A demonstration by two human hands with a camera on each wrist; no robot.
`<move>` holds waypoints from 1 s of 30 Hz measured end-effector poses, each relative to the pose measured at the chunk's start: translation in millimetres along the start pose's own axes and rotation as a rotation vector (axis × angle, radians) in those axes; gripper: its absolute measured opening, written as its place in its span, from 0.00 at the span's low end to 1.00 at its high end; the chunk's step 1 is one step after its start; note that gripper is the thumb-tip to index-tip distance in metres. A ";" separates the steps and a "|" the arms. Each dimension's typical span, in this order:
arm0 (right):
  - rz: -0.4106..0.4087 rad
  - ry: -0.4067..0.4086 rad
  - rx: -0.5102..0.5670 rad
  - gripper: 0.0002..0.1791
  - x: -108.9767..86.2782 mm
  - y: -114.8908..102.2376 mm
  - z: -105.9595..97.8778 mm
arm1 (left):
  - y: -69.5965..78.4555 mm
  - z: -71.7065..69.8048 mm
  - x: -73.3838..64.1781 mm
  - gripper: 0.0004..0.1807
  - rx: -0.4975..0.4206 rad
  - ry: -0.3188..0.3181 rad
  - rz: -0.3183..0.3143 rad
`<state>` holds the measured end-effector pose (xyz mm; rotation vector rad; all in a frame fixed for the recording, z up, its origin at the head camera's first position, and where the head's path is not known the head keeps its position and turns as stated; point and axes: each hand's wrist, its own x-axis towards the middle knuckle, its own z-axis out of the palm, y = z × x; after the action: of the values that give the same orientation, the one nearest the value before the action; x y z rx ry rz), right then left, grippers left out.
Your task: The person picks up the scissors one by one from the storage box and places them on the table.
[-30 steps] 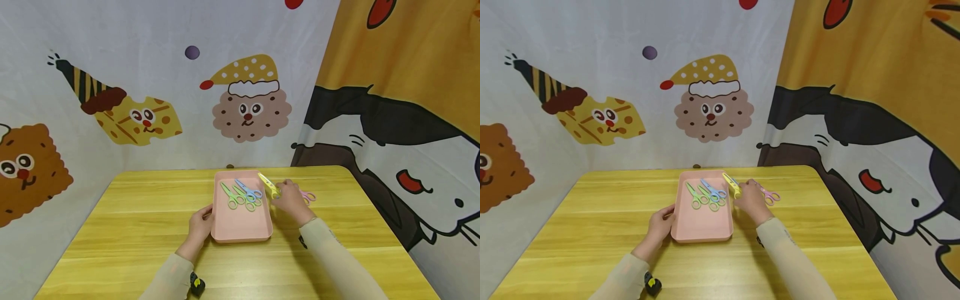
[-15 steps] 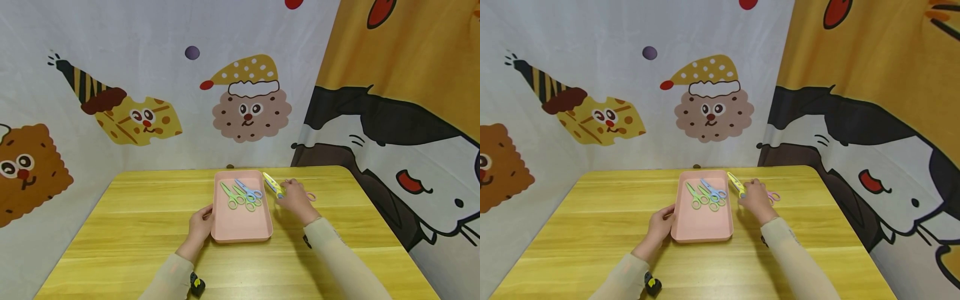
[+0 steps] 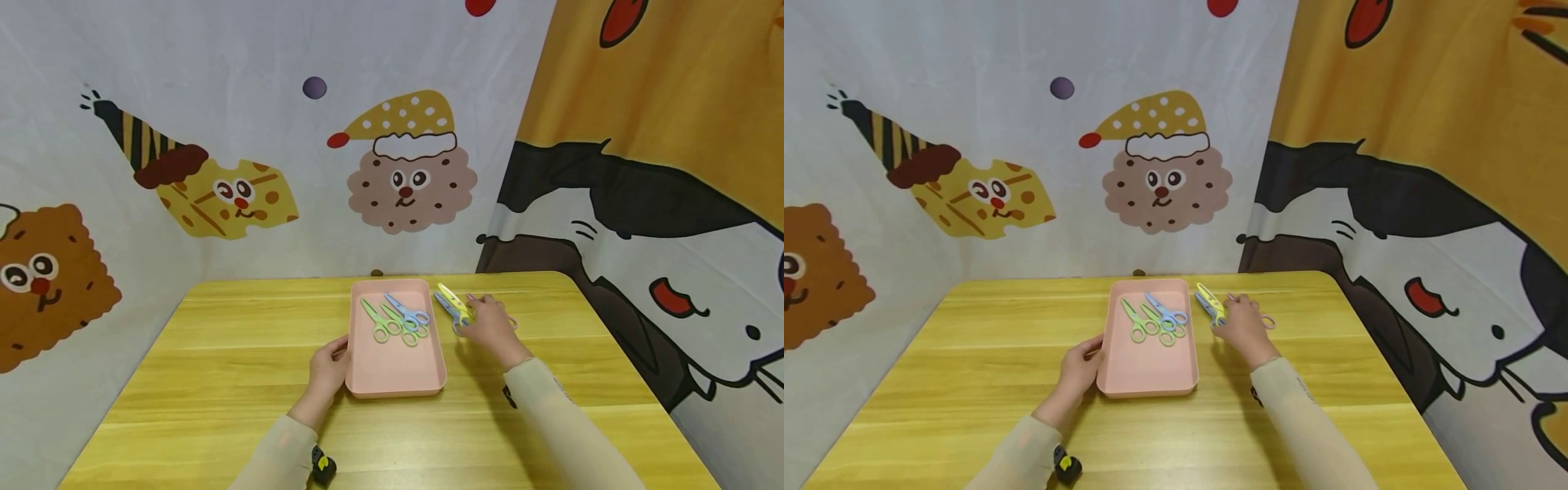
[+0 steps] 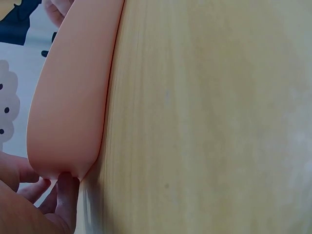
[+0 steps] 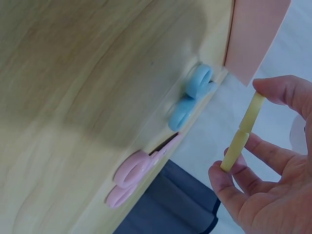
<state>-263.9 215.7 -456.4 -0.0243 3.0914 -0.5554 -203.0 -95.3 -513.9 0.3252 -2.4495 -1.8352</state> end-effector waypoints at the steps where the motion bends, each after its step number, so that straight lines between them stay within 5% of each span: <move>1: 0.004 0.004 -0.005 0.38 0.0 1.2 0.0 | -0.2 0.2 0.0 0.19 0.000 0.000 -0.001; 30: -0.052 0.060 0.031 0.35 -2.7 26.7 -7.7 | -2.5 1.0 1.8 0.18 0.000 0.012 0.000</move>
<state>-261.7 243.4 -458.5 -0.0905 3.1477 -0.6165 -204.7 -95.4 -516.8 0.3359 -2.4413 -1.8283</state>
